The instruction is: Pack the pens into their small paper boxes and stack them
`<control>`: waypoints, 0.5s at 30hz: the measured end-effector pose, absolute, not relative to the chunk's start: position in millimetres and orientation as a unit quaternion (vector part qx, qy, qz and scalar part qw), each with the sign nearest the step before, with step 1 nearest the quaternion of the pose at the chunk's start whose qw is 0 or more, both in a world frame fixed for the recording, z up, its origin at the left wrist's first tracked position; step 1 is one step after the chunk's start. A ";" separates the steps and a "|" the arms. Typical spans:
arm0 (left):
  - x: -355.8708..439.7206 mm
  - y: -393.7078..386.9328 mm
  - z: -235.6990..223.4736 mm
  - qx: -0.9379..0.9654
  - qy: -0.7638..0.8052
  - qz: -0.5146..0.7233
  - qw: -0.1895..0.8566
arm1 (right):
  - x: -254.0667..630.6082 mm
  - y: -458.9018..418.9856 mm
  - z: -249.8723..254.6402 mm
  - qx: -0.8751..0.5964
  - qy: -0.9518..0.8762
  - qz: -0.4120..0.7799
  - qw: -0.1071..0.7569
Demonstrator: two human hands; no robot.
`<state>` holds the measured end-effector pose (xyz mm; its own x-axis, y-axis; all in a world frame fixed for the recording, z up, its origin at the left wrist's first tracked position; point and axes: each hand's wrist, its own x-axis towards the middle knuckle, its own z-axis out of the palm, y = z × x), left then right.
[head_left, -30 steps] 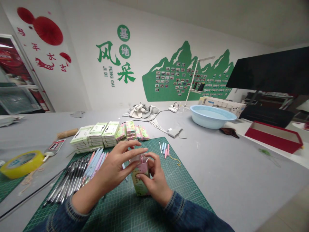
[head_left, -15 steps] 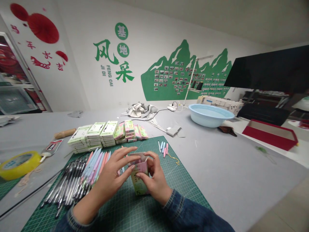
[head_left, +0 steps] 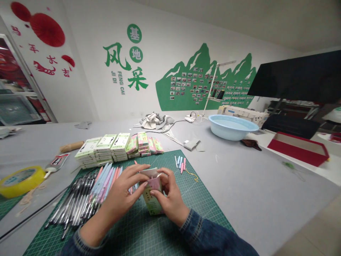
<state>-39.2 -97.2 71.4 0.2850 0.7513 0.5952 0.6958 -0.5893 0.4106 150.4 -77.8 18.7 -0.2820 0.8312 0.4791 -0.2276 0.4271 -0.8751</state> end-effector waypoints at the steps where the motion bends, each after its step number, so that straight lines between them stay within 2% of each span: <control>1: -39.2 -97.2 71.0 0.800 0.451 0.393 0.037 | 150.5 -78.1 19.1 -0.234 -0.642 0.479 0.552; 5: -39.2 -98.4 68.4 0.776 0.455 0.433 0.053 | 151.6 -78.6 19.5 -0.229 -0.632 0.494 0.552; 9: -38.0 -100.5 66.1 0.778 0.459 0.424 0.070 | 150.8 -78.9 15.9 -0.229 -0.625 0.498 0.556; 11: -36.5 -101.1 63.8 0.758 0.464 0.445 0.114 | 149.9 -79.3 13.9 -0.234 -0.621 0.495 0.561; 15: -34.0 -99.8 54.0 0.650 0.462 0.540 0.269 | 149.8 -79.7 13.5 -0.249 -0.604 0.486 0.580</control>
